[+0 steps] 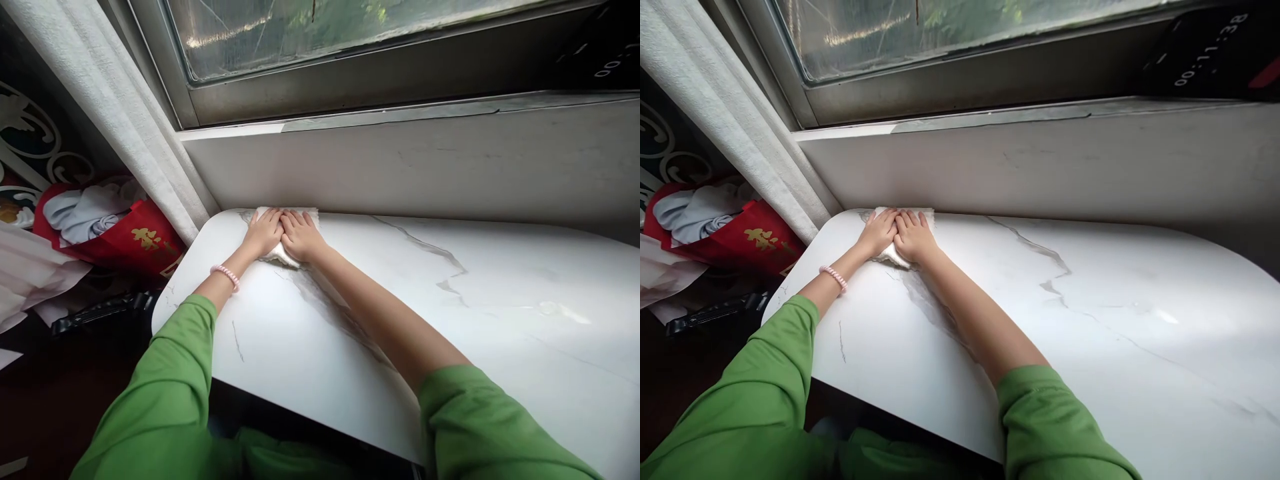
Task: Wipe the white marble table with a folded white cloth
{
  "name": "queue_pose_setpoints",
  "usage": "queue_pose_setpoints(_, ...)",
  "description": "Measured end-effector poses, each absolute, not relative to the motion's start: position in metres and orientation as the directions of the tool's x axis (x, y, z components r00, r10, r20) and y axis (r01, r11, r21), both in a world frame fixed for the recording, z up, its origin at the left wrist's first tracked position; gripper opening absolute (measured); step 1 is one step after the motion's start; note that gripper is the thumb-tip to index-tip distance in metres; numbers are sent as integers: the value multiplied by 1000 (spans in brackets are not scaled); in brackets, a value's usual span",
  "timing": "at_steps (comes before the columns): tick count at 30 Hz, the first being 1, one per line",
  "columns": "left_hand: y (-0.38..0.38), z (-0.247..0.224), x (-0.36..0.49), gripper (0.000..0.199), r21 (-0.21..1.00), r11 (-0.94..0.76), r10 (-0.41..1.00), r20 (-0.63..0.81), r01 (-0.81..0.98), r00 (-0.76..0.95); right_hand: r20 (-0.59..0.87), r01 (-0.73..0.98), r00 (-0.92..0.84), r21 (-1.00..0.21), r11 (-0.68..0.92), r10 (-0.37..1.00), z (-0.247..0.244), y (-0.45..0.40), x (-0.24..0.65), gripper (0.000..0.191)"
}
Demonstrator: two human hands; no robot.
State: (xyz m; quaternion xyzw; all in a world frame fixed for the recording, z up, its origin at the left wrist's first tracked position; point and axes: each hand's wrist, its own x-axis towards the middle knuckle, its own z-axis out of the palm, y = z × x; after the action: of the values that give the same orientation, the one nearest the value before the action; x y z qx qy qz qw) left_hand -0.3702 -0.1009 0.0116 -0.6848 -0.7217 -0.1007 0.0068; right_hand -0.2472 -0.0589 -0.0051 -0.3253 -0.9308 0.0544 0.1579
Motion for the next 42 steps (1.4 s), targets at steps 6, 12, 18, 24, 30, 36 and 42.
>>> queue_pose_setpoints(6,-78,11,-379,43,161,16,984,172,987,-44,275,598,-712,-246,763,647,-9,-35,-256,54)
queue_pose_setpoints(12,-81,11,-377,44,154,28,983,177,988,-55,304,584,-708,-258,770,638,-13,-36,-253,53)
queue_pose_setpoints(18,-97,9,-360,46,141,8,985,169,990,-33,303,602,-715,-192,775,630,-14,-54,-231,54)
queue_pose_setpoints(24,-135,8,-331,51,106,-55,989,139,993,40,280,563,-763,-153,812,582,-12,-90,-193,55)
queue_pose_setpoints(30,-191,11,-297,53,137,-77,992,113,988,62,306,476,-803,-184,860,511,-9,-139,-147,56)
queue_pose_setpoints(36,-253,14,-254,55,133,-104,990,113,986,89,307,396,-840,-216,893,447,-5,-189,-101,55)
queue_pose_setpoints(42,-298,17,-231,60,75,-217,972,111,973,208,299,331,-856,-309,891,422,8,-226,-72,54)
